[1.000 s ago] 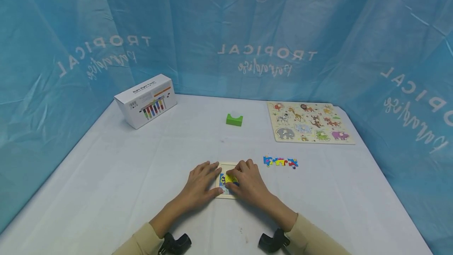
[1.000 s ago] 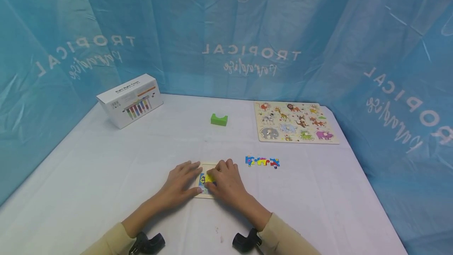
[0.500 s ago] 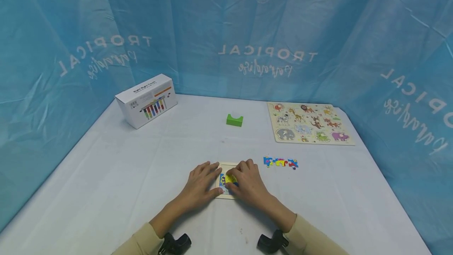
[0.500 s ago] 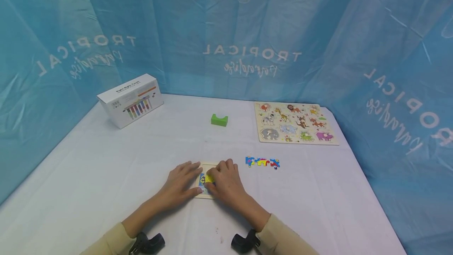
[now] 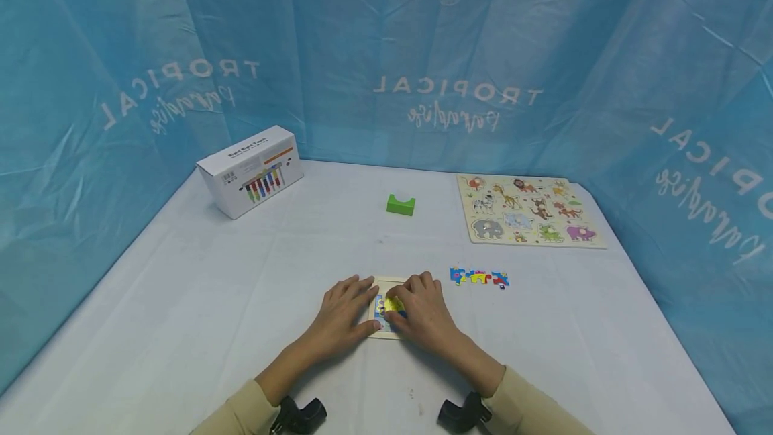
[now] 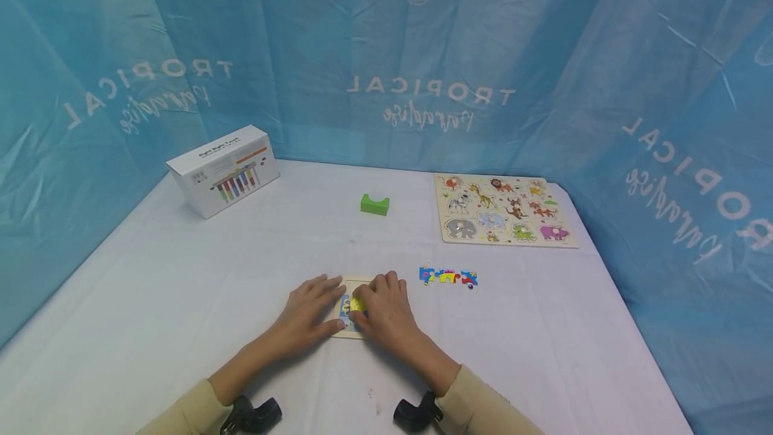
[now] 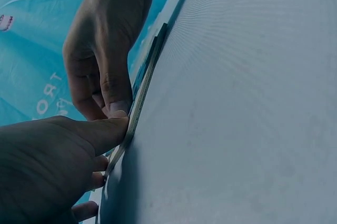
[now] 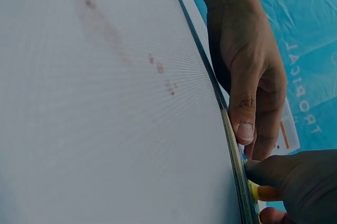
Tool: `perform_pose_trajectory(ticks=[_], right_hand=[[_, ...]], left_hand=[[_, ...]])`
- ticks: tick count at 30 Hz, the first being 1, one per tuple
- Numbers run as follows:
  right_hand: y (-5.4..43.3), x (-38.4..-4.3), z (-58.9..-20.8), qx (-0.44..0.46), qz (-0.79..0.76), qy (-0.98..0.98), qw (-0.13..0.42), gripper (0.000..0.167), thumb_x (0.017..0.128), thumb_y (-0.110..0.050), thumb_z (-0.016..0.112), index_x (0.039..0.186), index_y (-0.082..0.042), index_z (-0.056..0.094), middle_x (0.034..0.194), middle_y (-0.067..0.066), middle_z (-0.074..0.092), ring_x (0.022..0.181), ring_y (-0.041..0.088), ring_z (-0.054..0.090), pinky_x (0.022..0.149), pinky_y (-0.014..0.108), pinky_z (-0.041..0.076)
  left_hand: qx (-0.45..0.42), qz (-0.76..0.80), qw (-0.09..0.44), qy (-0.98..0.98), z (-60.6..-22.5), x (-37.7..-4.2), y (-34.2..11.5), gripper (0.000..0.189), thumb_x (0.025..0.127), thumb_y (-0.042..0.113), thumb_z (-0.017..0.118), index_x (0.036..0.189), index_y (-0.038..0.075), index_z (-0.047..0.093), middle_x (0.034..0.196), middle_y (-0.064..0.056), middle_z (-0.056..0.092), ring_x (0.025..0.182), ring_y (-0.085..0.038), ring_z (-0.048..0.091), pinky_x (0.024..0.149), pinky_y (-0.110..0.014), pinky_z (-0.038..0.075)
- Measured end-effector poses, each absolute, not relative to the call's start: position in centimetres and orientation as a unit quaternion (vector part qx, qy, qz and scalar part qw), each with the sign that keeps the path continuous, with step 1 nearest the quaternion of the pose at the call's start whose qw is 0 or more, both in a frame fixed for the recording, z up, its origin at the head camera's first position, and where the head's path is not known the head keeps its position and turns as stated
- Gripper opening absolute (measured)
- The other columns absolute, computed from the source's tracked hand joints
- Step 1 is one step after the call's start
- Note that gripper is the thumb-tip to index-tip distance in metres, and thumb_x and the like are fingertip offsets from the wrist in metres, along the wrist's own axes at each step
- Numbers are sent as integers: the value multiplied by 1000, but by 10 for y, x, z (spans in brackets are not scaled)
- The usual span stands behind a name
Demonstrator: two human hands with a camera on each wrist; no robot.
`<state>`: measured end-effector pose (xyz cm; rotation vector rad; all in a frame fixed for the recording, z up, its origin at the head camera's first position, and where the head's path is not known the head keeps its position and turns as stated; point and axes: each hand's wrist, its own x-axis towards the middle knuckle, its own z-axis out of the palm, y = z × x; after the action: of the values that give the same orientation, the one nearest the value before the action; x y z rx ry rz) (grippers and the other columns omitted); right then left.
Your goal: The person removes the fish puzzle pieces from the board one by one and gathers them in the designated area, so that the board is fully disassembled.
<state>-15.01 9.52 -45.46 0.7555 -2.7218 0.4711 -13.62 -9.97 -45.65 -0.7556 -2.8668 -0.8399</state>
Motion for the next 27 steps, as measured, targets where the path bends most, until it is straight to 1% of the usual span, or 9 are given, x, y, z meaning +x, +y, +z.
perform_pose_trajectory(ticks=[6,10,13,22,27], right_hand=[[95,-150,-455,261,171,-940,134,34,76,-35,76,103,-19,63,88,0,57,91,19,46,75,34,32],[96,-149,-456,262,174,-940,132,35,76,-36,75,104,-20,62,88,0,57,91,19,46,76,34,32],[96,-149,-458,264,180,-938,137,35,76,-35,76,105,-19,63,88,0,58,90,19,45,76,34,32],[96,-150,-458,270,175,-932,166,35,74,-34,78,102,-19,64,80,-3,56,85,16,43,75,33,31],[96,-151,-458,267,178,-932,170,35,73,-33,79,101,-19,64,76,-4,55,84,15,43,75,33,31]], left_hand=[[-232,-266,15,-936,-458,-136,-98,59,86,34,65,135,6,50,146,-11,43,138,-36,31,108,-60,24],[-227,-267,12,-937,-458,-135,-98,59,86,34,65,135,6,50,146,-11,43,138,-36,31,108,-60,24],[-227,-269,13,-936,-458,-134,-98,59,85,34,66,135,6,50,146,-11,43,138,-36,31,108,-60,24],[-229,-265,15,-937,-457,-135,-98,59,85,34,65,135,6,51,146,-12,43,138,-37,31,108,-60,24],[-228,-264,14,-937,-456,-136,-98,59,86,35,65,135,6,51,146,-12,43,139,-36,30,109,-60,23]])
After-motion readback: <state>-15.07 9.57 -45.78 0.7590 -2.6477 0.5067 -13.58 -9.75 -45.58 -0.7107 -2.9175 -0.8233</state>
